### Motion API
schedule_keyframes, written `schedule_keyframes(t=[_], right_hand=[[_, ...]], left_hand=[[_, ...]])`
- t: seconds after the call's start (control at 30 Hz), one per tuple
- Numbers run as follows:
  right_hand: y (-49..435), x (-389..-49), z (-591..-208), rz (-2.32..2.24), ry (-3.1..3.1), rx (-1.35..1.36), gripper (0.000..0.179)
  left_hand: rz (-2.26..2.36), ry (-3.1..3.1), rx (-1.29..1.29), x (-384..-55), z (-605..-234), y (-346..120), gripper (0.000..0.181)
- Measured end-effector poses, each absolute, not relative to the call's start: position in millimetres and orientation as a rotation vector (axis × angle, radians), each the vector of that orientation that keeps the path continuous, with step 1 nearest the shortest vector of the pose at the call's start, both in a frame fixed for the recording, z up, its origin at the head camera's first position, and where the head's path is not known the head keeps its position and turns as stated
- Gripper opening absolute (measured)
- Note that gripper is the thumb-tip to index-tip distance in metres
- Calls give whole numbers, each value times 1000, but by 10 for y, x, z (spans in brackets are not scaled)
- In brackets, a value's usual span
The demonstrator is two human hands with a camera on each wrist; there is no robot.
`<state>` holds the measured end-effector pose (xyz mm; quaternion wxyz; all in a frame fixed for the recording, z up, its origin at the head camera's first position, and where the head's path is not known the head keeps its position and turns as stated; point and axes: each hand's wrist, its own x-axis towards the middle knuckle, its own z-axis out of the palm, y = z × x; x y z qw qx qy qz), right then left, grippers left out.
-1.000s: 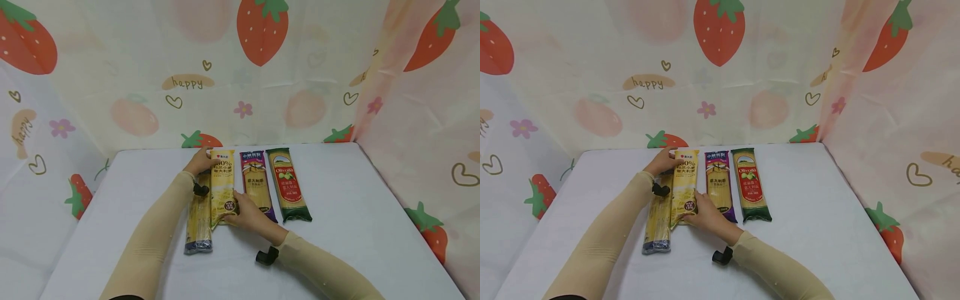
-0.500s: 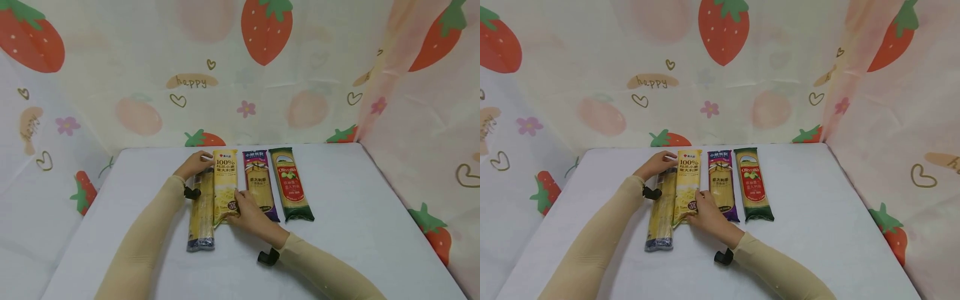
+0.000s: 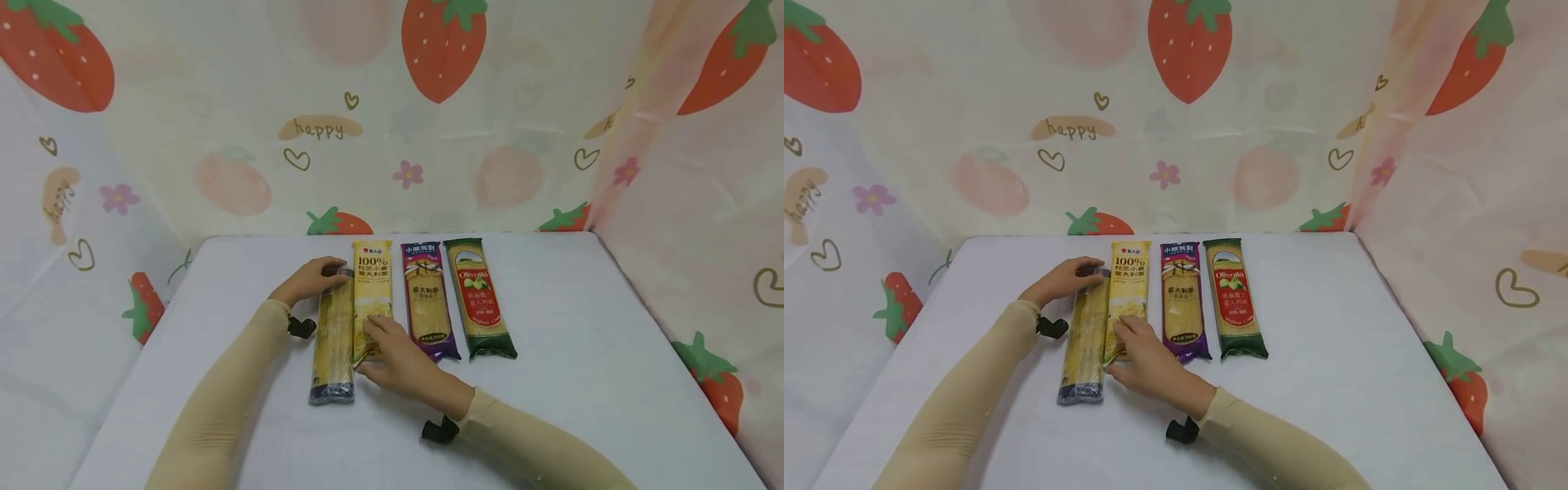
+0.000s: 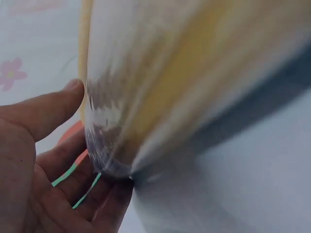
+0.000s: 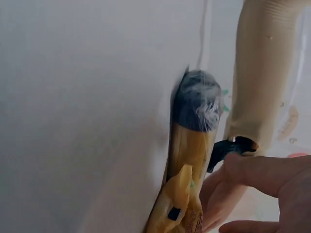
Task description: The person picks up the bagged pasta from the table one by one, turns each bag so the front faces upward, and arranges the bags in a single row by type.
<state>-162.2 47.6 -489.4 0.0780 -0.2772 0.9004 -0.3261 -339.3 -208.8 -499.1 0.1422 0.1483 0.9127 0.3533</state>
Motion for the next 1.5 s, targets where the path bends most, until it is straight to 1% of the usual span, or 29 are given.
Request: schedule_keyframes(t=[0.13,0.3,0.47,0.6,0.83,1.0,1.33,1.5], right_hand=[[432,-1581,-4879,-940,2629,-940,88],[386,-1544,-4887,-835,2628,-1116,96],[333,-1530,-4908,-711,2662,-1263,100],[290,-1540,-4932,-603,2725,-1322,104],[184,-1554,-4987,-373,2821,-1298,114],[126,-1540,-4985,-300,2861,-1262,121],[72,-1522,-4960,-182,2885,-1229,121],[58,-1523,-4982,-161,2886,-1230,116]], left_hand=[[986,2637,439,-3371,-4985,-2124,70],[949,2635,454,-3345,-4999,-2166,74],[940,2630,474,-3354,-5014,-2181,72],[913,2644,483,-3351,-4992,-2192,68],[882,2653,474,-3344,-4949,-2193,67],[876,2650,458,-3342,-4926,-2189,65],[829,2651,470,-3352,-4940,-2190,65],[821,2651,441,-3337,-4939,-2202,64]])
